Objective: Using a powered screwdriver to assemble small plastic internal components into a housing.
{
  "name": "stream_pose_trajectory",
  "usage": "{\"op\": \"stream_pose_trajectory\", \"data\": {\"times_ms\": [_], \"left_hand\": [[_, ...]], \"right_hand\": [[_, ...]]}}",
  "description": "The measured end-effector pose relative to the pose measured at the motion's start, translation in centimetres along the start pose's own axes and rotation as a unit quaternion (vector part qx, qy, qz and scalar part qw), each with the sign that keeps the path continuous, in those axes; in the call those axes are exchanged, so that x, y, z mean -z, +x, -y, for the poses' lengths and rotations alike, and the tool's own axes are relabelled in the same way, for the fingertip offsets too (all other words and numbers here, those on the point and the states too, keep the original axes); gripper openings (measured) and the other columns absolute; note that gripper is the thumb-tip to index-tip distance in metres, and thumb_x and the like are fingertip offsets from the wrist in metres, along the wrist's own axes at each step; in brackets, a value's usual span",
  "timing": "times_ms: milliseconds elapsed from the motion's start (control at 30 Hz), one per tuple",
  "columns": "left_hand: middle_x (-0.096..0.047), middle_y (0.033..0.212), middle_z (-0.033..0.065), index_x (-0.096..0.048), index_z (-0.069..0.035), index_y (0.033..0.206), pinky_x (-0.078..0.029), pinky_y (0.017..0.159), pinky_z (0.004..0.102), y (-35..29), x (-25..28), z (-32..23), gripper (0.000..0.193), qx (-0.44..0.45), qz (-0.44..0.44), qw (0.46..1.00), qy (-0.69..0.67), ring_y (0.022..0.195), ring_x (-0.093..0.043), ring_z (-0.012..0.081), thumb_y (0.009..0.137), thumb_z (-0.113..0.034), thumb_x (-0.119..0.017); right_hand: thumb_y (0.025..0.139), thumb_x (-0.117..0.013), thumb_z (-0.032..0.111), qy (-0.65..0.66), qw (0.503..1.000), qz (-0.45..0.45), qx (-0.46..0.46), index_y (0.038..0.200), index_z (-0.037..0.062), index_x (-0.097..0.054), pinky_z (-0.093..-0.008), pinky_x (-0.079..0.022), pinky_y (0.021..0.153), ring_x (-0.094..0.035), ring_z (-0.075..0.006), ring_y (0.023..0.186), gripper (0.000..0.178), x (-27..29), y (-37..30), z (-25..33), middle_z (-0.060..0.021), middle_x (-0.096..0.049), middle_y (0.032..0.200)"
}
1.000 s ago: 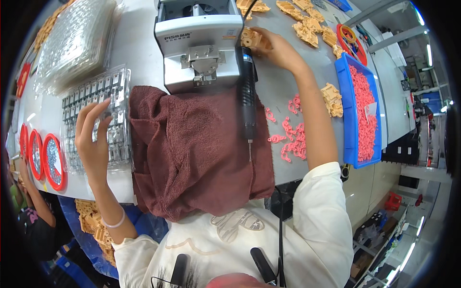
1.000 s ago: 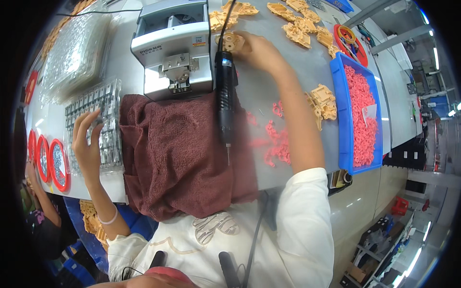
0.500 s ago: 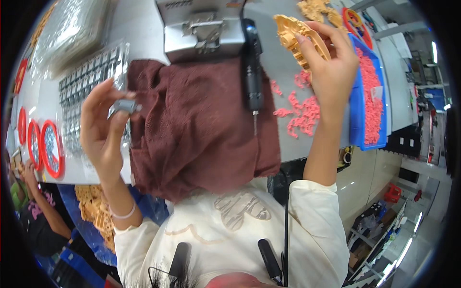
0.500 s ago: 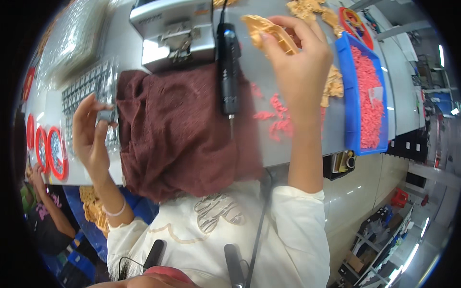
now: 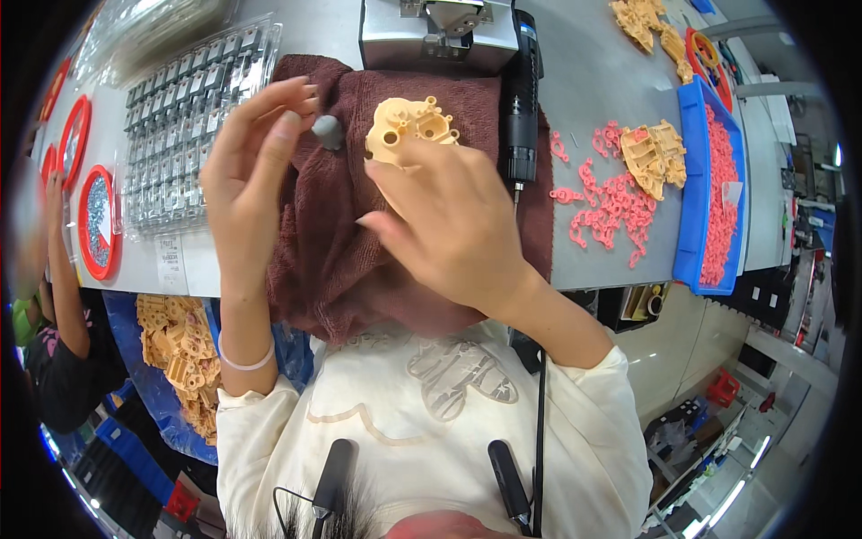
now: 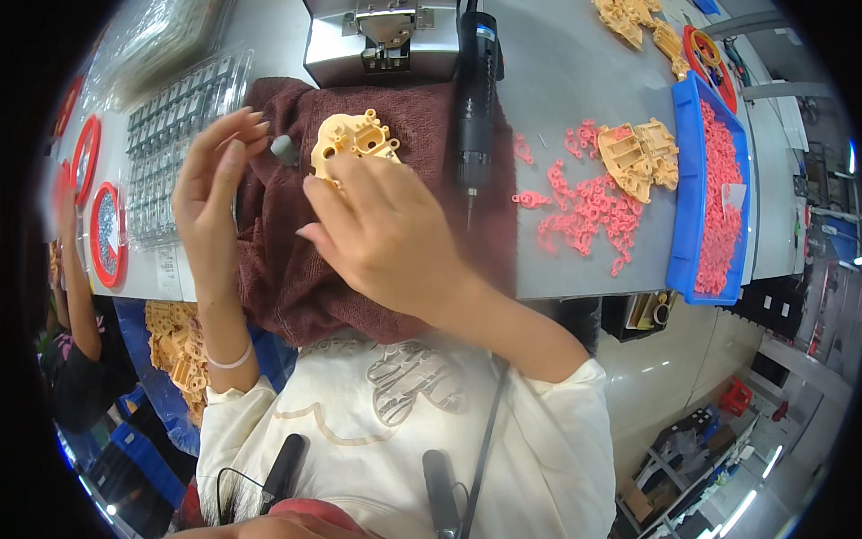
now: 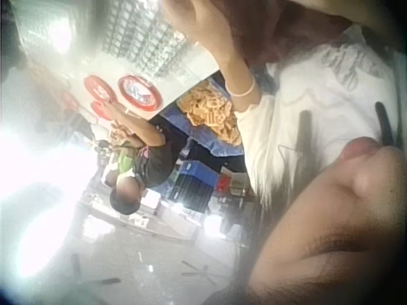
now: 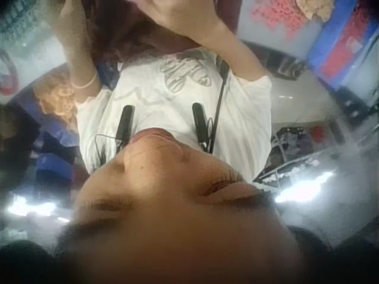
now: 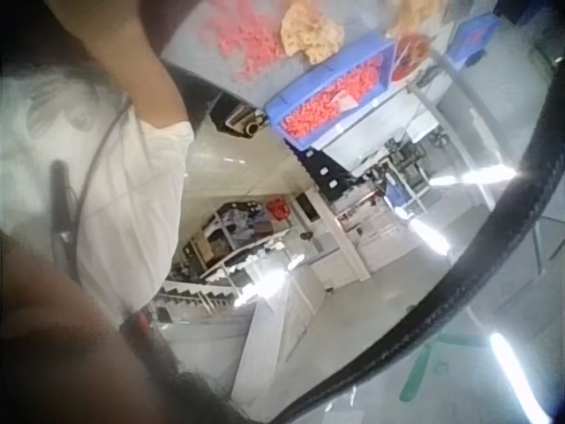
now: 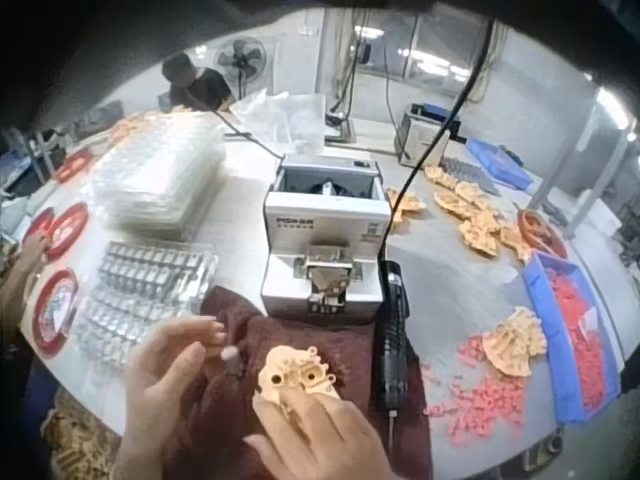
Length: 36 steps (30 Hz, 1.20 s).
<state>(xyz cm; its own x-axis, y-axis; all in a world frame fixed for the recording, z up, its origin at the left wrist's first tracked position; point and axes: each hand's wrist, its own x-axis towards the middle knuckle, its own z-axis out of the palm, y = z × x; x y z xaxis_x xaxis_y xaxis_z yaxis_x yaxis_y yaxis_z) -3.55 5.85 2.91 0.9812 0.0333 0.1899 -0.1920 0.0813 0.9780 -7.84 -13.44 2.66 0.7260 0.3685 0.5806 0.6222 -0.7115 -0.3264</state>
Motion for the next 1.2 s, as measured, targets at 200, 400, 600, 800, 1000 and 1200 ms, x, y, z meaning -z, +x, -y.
{"op": "stream_pose_trajectory", "data": {"times_ms": [200,400,600,800,1000,1200], "left_hand": [[-0.058,0.134,0.0142,-0.060,-0.005,0.128,-0.043,0.106,0.0400,-1.0,-0.3,0.5,0.038,-0.185,0.097,0.849,0.485,0.124,-0.055,0.0349,0.091,0.003,-0.058],[-0.068,0.115,0.0139,-0.066,-0.006,0.119,-0.052,0.089,0.0397,-1.2,3.3,-3.3,0.032,-0.131,0.031,0.839,0.528,0.105,-0.065,0.0321,0.089,0.002,-0.060],[-0.061,0.129,0.0114,-0.059,-0.002,0.122,-0.028,0.118,0.0441,-0.1,3.7,-2.0,0.041,-0.184,0.203,0.690,0.670,0.131,-0.049,0.0273,0.081,-0.005,-0.063],[-0.063,0.123,0.0123,-0.063,0.000,0.114,-0.025,0.121,0.0412,-1.2,1.8,-1.0,0.034,-0.195,0.180,0.498,0.825,0.135,-0.046,0.0268,0.081,-0.008,-0.057],[-0.062,0.097,0.0048,-0.064,-0.005,0.100,-0.040,0.110,0.0374,-0.6,2.2,-1.7,0.022,-0.286,0.201,0.550,0.758,0.108,-0.059,0.0216,0.079,-0.010,-0.061],[-0.061,0.103,0.0061,-0.066,-0.005,0.106,-0.051,0.091,0.0332,-0.7,1.4,-3.0,0.028,-0.186,0.162,0.838,0.487,0.100,-0.062,0.0205,0.079,0.001,-0.067]], "right_hand": [[0.074,-0.072,0.005,0.070,0.996,-0.010,-0.045,0.109,0.0067,-0.067,-0.0380,-0.049,0.080,-0.057,-0.0286,0.094,0.035,1.9,-1.1,-0.9,-0.0095,-0.057,0.106],[0.071,-0.071,0.004,0.057,0.998,-0.006,-0.030,0.107,0.0095,-0.069,-0.0389,-0.048,0.081,-0.057,-0.0287,0.094,0.036,2.8,-1.8,-1.5,-0.0068,-0.059,0.105],[0.070,-0.070,0.003,0.096,0.995,-0.006,-0.008,0.104,0.0087,-0.070,-0.0400,-0.048,0.079,-0.057,-0.0299,0.093,0.035,2.8,-1.4,-1.3,-0.0084,-0.060,0.101],[0.071,-0.070,-0.006,0.087,0.996,0.008,-0.031,0.099,0.0049,-0.072,-0.0370,-0.047,0.080,-0.058,-0.0281,0.091,0.031,4.0,-1.9,-0.8,-0.0092,-0.062,0.097],[0.068,-0.071,-0.007,0.082,0.996,-0.022,-0.026,0.100,0.0055,-0.072,-0.0363,-0.047,0.074,-0.057,-0.0277,0.086,0.034,4.0,-2.0,-0.9,-0.0078,-0.062,0.092],[0.075,-0.066,-0.008,0.109,0.992,-0.003,-0.068,0.099,0.0033,-0.071,-0.0344,-0.045,0.080,-0.057,-0.0250,0.090,0.027,4.5,-2.9,-0.9,-0.0102,-0.063,0.097]]}}
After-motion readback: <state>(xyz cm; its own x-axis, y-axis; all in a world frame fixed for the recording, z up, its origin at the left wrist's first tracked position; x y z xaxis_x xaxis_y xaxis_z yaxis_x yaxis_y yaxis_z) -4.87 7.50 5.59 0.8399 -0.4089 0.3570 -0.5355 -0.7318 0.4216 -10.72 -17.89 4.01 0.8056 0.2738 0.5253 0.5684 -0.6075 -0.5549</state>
